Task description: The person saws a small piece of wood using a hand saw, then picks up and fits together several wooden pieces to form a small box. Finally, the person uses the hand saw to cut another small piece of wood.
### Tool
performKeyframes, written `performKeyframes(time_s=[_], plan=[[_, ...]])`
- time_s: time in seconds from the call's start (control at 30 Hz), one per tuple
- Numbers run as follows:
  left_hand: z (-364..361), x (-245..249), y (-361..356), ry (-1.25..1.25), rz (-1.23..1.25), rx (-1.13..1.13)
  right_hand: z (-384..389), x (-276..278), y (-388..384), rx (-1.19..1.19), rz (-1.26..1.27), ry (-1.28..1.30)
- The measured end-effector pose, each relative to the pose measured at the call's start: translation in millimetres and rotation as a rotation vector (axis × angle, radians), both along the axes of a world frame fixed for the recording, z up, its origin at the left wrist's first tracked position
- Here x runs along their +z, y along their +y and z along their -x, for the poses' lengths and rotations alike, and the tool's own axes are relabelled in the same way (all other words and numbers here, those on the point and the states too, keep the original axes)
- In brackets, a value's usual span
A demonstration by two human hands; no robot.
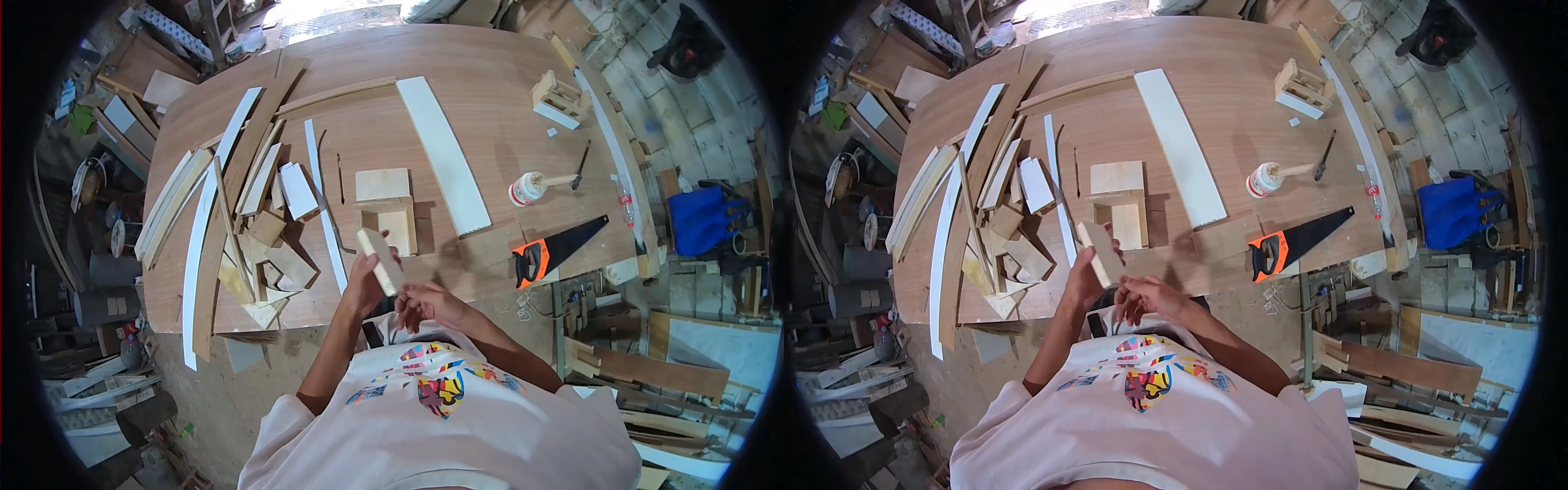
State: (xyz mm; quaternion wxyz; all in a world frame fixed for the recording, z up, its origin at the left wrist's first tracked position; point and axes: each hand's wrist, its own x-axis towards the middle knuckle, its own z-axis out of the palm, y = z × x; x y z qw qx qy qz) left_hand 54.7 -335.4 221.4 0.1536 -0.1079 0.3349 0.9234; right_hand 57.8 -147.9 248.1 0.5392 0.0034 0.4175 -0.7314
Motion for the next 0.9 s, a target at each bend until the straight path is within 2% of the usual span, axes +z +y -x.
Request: performKeyframes(time_s=[0.07, 0.1, 0.13, 0.2, 0.27, 0.37, 0.43, 0.53, 0.6, 0.67, 0.73, 0.8, 0.87, 0.9], plan=[[-6, -13, -1, -0.147, -0.203, 0.113, 5, -46, 9, 0.028, -0.081, 0.029], [-8, -25, -6, -0.128, -0.248, 0.15, 8, -72, 18, -0.016, -0.378, 0.405], [-8, -12, -4, -0.218, -0.102, 0.248, 13, -87, 28, -0.06, -0.673, 0.783], [-8, -14, -13, -0.241, -0.054, 0.284, 36, -91, 64, 0.145, -1.268, 0.931], [-8, -14, -22, -0.196, 0.017, 0.265, 51, -122, 109, 0.32, -1.573, 1.094], [-3, -9, -23, -0.148, 0.104, 0.255, 64, -146, 154, 0.421, -1.652, 1.244], [4, -2, -22, -0.144, 0.124, 0.272, 72, -149, 167, 0.608, -1.491, 1.351], [9, 2, -22, -0.148, 0.154, 0.274, 80, -157, 175, 0.593, -1.442, 1.477], [11, 3, -24, -0.108, 0.086, 0.264, 85, -162, 177, 0.635, -1.458, 1.538], [11, 5, -27, -0.048, -0.089, 0.25, 91, -164, 175, 0.671, -1.458, 1.612], [11, 5, -31, -0.021, -0.22, 0.214, 96, -145, 169, 0.656, -1.356, 1.604], [9, -10, -33, 0.117, -0.407, 0.163, 92, -125, 159, 0.596, -1.299, 1.624], [10, -7, -32, 0.134, -0.442, 0.152, 90, -108, 149, 0.303, -1.182, 1.653], [11, -5, -32, 0.146, -0.482, 0.124, 87, -94, 139, 0.308, -1.167, 1.663]])
